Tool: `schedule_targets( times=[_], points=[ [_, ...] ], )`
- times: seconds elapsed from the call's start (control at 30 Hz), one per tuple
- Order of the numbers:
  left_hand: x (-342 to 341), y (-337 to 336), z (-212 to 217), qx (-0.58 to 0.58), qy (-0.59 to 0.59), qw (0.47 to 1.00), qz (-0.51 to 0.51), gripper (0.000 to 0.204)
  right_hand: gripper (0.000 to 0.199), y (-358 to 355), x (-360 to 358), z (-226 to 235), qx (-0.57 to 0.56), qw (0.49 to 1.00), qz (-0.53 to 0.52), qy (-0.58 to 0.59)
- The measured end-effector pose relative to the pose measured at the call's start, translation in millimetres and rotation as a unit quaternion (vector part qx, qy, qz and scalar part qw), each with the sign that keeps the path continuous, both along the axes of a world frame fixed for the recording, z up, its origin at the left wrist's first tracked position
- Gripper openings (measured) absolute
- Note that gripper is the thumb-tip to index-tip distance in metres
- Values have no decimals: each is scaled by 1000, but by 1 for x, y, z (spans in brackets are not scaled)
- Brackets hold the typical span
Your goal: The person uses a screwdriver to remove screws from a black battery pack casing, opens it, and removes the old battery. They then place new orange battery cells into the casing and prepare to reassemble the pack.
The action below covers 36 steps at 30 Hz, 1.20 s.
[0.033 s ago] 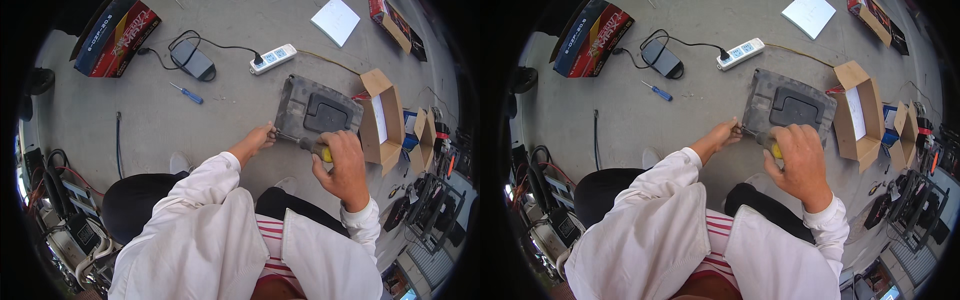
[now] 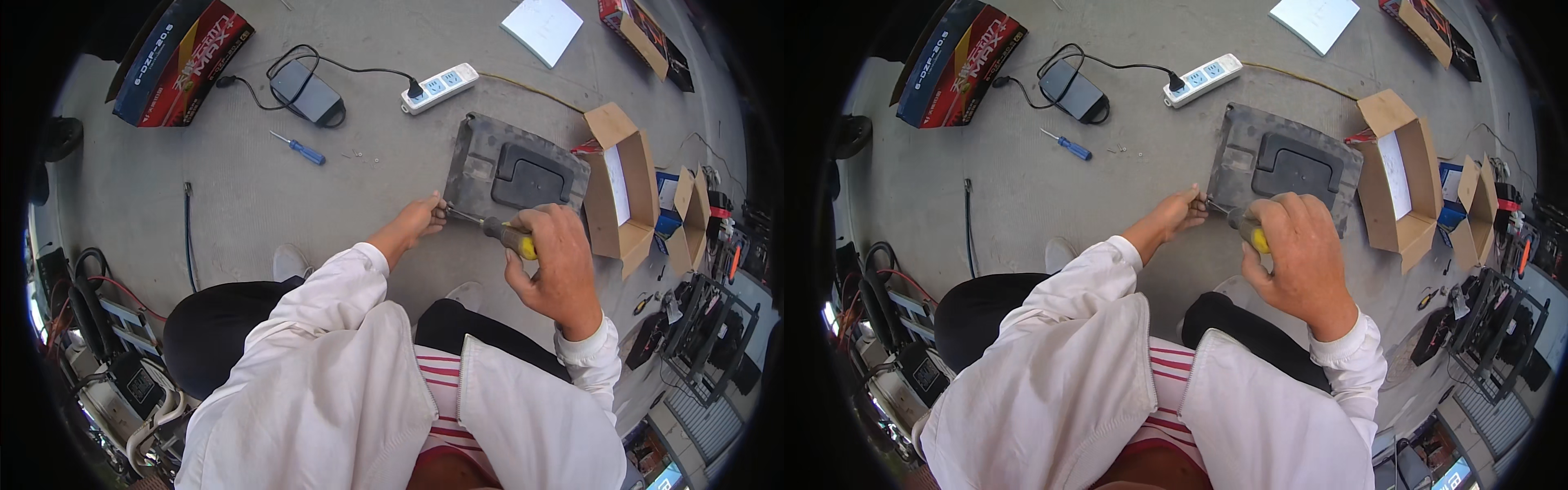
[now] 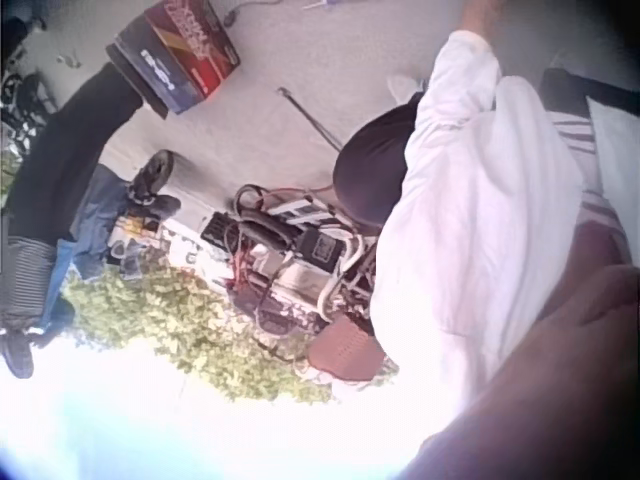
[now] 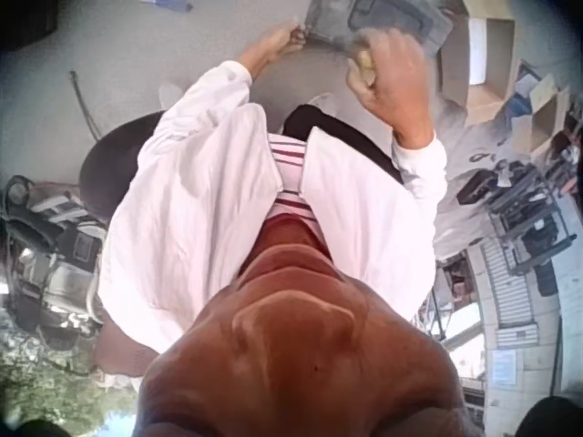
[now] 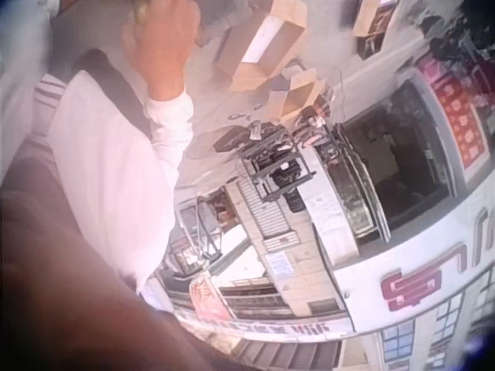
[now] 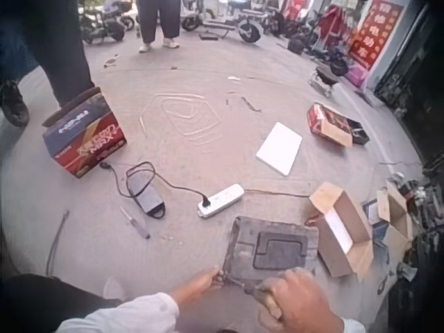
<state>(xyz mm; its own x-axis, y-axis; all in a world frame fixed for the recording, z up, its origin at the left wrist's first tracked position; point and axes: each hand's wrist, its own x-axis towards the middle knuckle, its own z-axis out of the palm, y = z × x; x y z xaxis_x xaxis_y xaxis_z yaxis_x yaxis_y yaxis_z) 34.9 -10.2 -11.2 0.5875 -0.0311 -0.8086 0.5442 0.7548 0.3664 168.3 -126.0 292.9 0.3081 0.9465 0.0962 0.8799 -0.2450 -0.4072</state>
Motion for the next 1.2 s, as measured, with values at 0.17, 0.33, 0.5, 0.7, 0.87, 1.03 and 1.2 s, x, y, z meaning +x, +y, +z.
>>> schedule_targets(
  times=[0.17, 0.33, 0.5, 0.7, 0.87, 1.03, 1.2],
  points=[
    [-2, -1, 4, -4, -8, 1000, 19, 43, 36, -10, -4, -7, -34, 999, -31, 4],
    [-5, -1, 10, -32, 5, 998, 57, 31, 32, -3, -11, -1, -63, 998, -14, -4],
    [-5, -5, 3, -23, -25, 998, 57, 21, 28, -4, -14, -6, -83, 995, -54, 19],
    [-1, 10, -9, 55, -56, 996, -29, 22, 27, -6, -13, -13, -58, 997, -49, 13],
    [3, 31, -19, 99, -109, 983, -107, 24, 27, -4, -14, -13, -57, 997, -44, 19],
    [10, 37, -20, 124, -132, 972, -152, 23, 27, -1, -16, -12, -61, 997, -51, 17],
    [7, 31, -20, 122, -137, 974, -129, 21, 35, 1, -15, -8, -66, 997, -20, 35]
  ],
)
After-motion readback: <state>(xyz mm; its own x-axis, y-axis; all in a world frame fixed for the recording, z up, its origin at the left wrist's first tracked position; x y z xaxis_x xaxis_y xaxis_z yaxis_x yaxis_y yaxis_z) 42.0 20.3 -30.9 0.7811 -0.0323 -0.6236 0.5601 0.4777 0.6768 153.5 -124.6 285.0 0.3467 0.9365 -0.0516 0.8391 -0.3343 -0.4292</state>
